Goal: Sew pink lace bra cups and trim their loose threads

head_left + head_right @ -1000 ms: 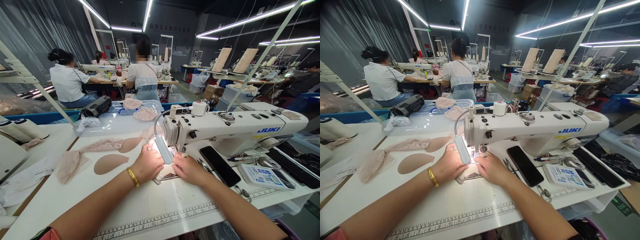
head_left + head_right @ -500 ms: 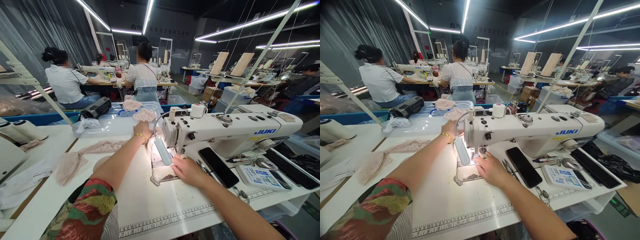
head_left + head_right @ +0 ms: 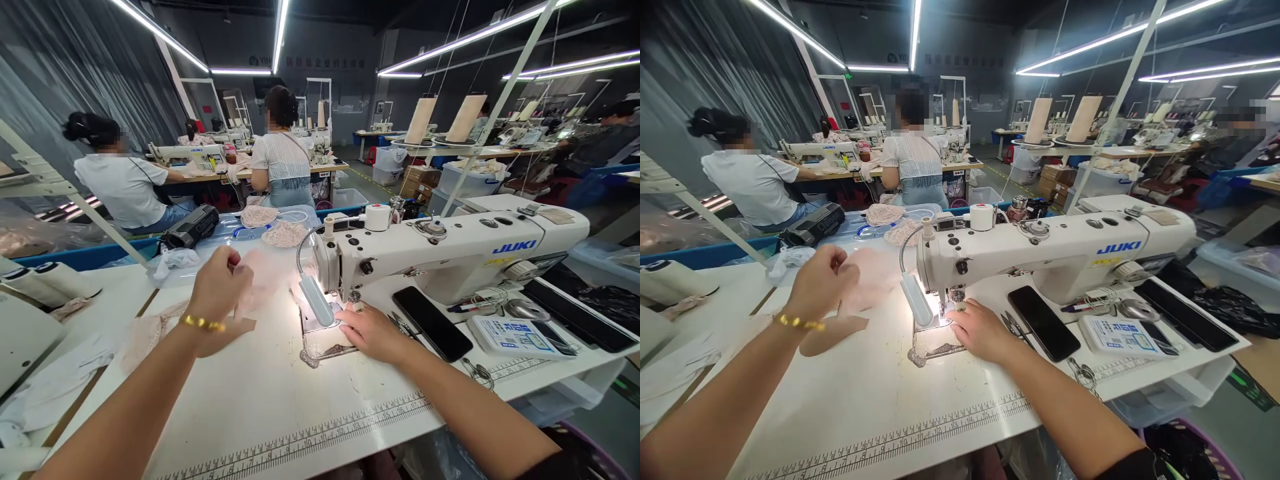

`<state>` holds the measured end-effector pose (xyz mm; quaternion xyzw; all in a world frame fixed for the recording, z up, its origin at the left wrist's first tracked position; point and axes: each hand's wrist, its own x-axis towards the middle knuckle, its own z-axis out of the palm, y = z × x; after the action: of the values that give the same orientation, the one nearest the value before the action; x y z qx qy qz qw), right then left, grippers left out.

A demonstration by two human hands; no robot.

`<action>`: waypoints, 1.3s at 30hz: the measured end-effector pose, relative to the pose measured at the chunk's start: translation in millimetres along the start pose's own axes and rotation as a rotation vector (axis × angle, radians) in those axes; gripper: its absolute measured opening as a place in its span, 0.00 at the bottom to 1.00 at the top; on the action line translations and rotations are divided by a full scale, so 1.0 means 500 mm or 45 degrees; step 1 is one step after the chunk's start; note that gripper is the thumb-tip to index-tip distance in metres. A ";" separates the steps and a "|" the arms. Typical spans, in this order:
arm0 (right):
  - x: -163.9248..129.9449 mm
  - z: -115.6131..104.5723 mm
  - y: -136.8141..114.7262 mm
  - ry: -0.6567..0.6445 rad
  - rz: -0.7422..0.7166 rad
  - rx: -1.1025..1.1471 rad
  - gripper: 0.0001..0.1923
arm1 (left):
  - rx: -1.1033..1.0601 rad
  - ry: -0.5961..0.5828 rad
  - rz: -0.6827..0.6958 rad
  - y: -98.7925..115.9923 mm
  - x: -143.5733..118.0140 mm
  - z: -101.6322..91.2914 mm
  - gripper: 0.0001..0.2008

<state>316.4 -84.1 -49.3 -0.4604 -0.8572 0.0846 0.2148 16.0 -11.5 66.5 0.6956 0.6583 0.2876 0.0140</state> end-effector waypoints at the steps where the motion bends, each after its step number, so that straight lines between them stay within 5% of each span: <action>1: 0.001 -0.001 -0.001 -0.009 0.010 0.000 0.06 | 0.003 -0.039 0.038 -0.007 -0.038 0.000 0.05; 3: 0.002 -0.002 -0.002 -0.018 0.024 -0.003 0.07 | 0.033 -0.067 0.197 -0.016 -0.114 0.023 0.11; 5: 0.002 -0.001 -0.001 -0.013 0.029 -0.011 0.07 | 0.142 -0.014 0.686 -0.015 -0.174 0.062 0.11; 7: 0.002 0.001 0.000 -0.001 0.023 -0.023 0.06 | 0.091 -0.221 1.013 -0.005 -0.205 0.097 0.14; 9: 0.002 0.002 0.002 0.010 0.011 -0.030 0.07 | 0.027 -0.425 1.125 0.012 -0.210 0.119 0.16; 12: 0.002 0.003 0.004 0.021 -0.003 -0.026 0.07 | 0.128 -0.515 1.102 0.044 -0.193 0.134 0.12; 18: 0.001 0.000 0.005 0.014 0.002 -0.004 0.09 | 0.144 -0.416 1.090 0.084 -0.165 0.163 0.11; 39: 0.002 0.017 -0.009 0.044 0.002 -0.021 0.09 | 0.128 -0.400 0.909 0.083 -0.156 0.200 0.06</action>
<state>308.5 -85.2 -55.0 -0.4643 -0.8537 0.0697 0.2254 97.7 -53.4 -30.2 0.9162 0.3778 0.1317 -0.0204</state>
